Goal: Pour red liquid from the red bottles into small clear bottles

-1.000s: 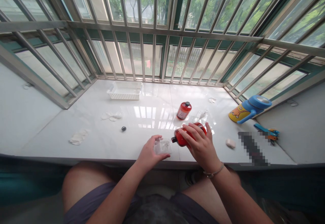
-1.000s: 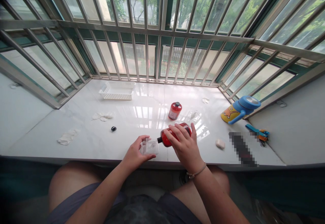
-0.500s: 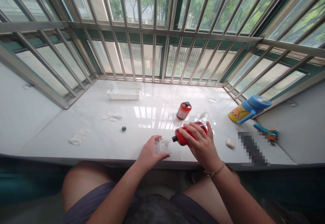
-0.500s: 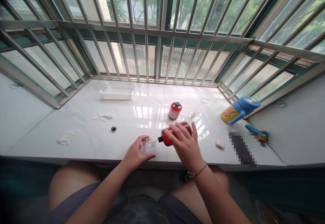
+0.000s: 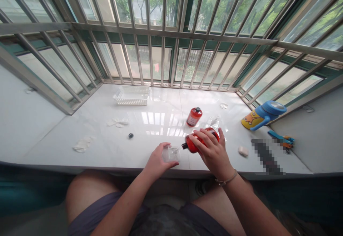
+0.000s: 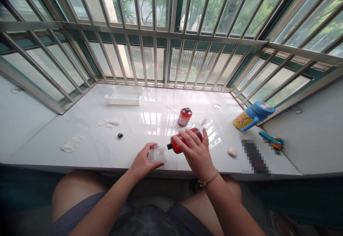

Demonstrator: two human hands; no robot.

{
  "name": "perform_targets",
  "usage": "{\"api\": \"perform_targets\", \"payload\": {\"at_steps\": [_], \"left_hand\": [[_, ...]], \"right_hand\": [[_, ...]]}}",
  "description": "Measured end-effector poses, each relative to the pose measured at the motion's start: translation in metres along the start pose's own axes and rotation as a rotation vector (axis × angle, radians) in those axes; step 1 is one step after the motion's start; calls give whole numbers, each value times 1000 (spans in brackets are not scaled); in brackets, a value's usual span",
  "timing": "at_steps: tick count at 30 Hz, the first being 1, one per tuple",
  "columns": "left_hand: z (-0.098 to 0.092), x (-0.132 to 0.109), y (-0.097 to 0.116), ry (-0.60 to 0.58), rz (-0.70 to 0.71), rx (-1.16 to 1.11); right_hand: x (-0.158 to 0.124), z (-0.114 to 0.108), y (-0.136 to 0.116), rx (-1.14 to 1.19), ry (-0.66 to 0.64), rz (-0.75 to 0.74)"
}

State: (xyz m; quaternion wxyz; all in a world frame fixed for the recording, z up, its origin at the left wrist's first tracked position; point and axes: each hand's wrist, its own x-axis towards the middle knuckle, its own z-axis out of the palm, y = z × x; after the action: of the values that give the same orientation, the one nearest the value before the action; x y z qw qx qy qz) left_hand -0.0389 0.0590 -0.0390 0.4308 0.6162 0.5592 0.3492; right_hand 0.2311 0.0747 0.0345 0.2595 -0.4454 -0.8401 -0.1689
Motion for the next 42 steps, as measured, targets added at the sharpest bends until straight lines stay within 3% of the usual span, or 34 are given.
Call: {"api": "perform_targets", "payload": {"at_steps": [42], "left_hand": [[4,-1,-4,5,-24,-65]], "right_hand": [[5,-4,2,-28,10,-35]]}}
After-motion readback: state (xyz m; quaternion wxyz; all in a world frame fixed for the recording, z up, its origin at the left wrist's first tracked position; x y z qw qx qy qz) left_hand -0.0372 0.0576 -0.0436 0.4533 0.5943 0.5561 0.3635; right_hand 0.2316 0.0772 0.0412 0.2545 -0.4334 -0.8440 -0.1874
